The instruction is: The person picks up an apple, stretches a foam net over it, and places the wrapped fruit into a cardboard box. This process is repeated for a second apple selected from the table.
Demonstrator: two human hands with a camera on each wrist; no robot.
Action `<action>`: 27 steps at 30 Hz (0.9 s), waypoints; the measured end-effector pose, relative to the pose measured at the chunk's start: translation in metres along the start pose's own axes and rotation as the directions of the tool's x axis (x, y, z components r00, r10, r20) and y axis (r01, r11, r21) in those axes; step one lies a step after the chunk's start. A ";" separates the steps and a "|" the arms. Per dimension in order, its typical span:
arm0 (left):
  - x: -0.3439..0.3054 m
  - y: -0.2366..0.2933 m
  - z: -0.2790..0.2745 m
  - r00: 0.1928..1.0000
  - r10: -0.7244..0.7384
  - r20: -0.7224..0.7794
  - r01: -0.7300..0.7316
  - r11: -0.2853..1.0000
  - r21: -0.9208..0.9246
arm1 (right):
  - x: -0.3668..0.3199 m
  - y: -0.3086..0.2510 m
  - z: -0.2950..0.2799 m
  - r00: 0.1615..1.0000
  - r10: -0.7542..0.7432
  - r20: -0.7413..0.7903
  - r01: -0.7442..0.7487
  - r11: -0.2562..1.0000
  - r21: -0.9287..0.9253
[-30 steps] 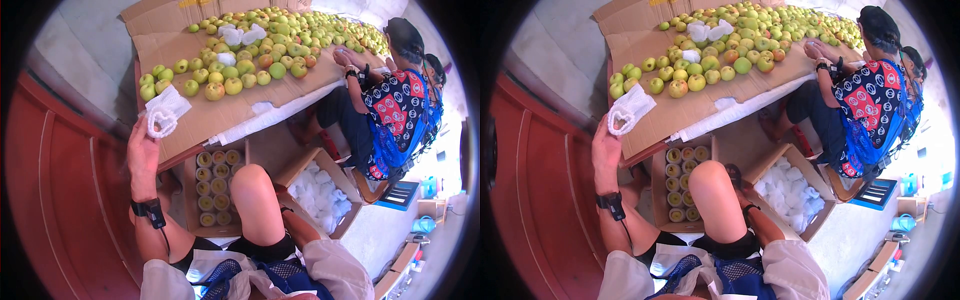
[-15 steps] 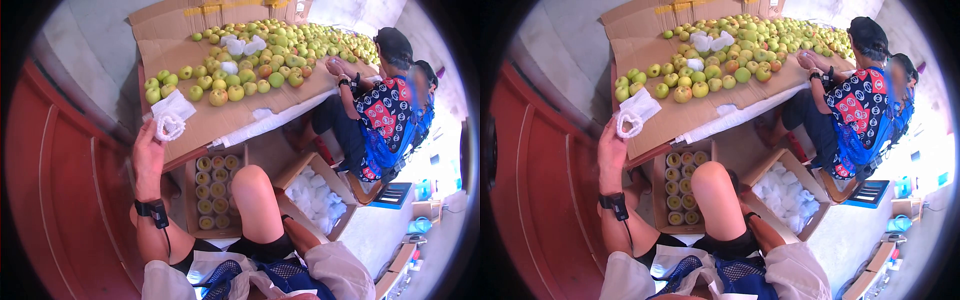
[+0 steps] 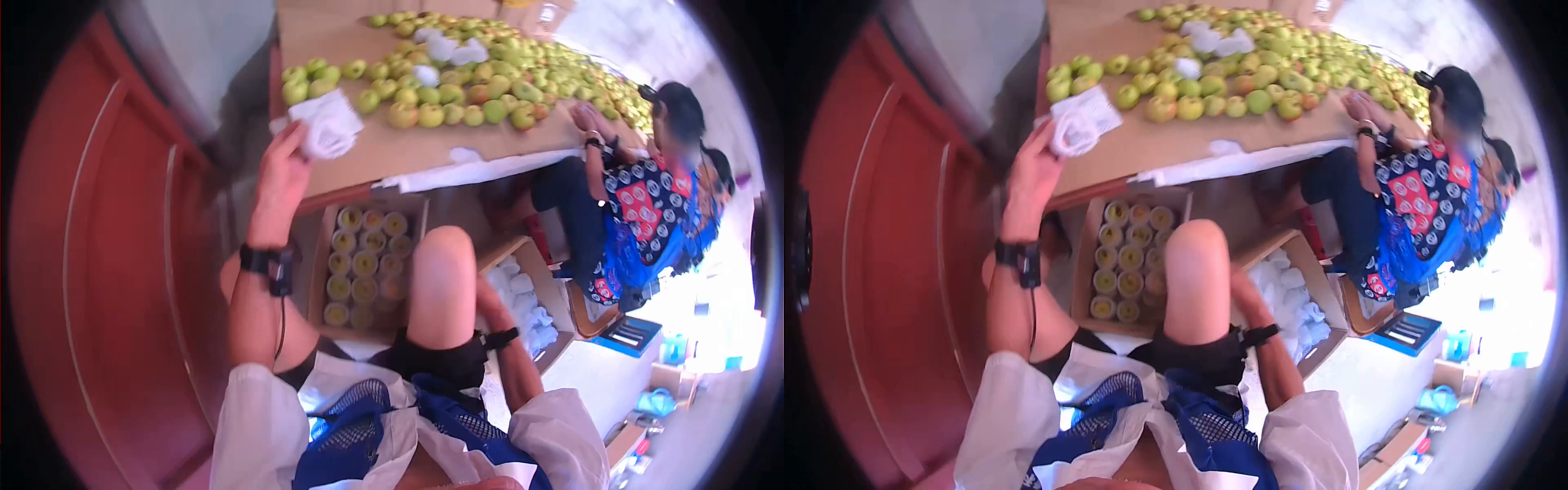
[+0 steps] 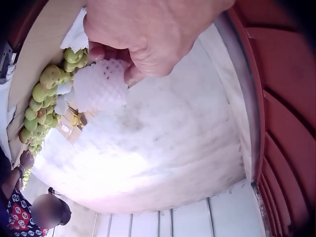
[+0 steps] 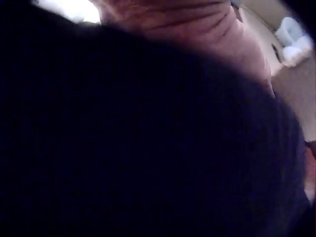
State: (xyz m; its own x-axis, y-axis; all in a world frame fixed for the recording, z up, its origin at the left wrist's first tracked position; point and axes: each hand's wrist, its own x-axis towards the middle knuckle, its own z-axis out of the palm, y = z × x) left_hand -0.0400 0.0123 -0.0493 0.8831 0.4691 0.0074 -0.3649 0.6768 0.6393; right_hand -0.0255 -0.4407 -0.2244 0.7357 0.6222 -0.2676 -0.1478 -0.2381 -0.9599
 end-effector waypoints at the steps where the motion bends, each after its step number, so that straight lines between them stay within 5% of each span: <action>1: 0.002 -0.001 0.002 1.000 -0.004 0.030 0.004 1.000 -0.020 | -0.003 -0.038 -0.010 0.996 -0.089 0.007 0.088 0.995 0.048; 2: 0.000 -0.001 0.005 0.999 -0.019 0.044 0.021 0.999 -0.036 | 0.000 -0.082 -0.023 0.999 -0.040 -0.003 0.039 0.996 -0.086; 4: -0.004 0.002 0.011 0.996 -0.037 0.076 0.041 0.998 -0.054 | 0.000 -0.159 -0.029 0.990 -0.004 -0.140 0.020 0.994 0.112; 10: -0.013 0.008 0.030 0.998 -0.036 0.054 0.036 0.999 0.008 | 0.006 -0.340 0.015 0.957 -0.245 -0.157 0.261 0.961 0.095; 14: -0.016 0.011 0.031 0.999 0.012 0.033 -0.012 1.000 0.011 | 0.046 -0.362 0.073 0.953 -0.289 0.094 0.292 0.956 -0.019; 17: -0.014 0.013 0.027 0.998 0.065 0.025 -0.066 0.997 0.026 | 0.086 -0.347 0.109 0.907 -0.397 0.139 0.414 0.902 -0.125; 24: -0.017 0.014 0.033 0.989 0.144 0.043 -0.148 0.978 0.143 | 0.131 -0.330 0.138 0.936 -0.317 0.155 0.344 0.917 -0.201; 27: -0.016 0.014 0.037 0.984 0.167 0.058 -0.176 0.961 0.214 | 0.132 -0.333 0.136 0.960 -0.274 0.048 0.278 0.937 -0.209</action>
State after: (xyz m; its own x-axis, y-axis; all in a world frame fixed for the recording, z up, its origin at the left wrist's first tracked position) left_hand -0.0480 -0.0067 -0.0125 0.8254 0.5417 0.1592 -0.4430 0.4467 0.7773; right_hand 0.0310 -0.1783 0.0484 0.7153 0.6988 0.0024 0.2046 -0.2061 -0.9569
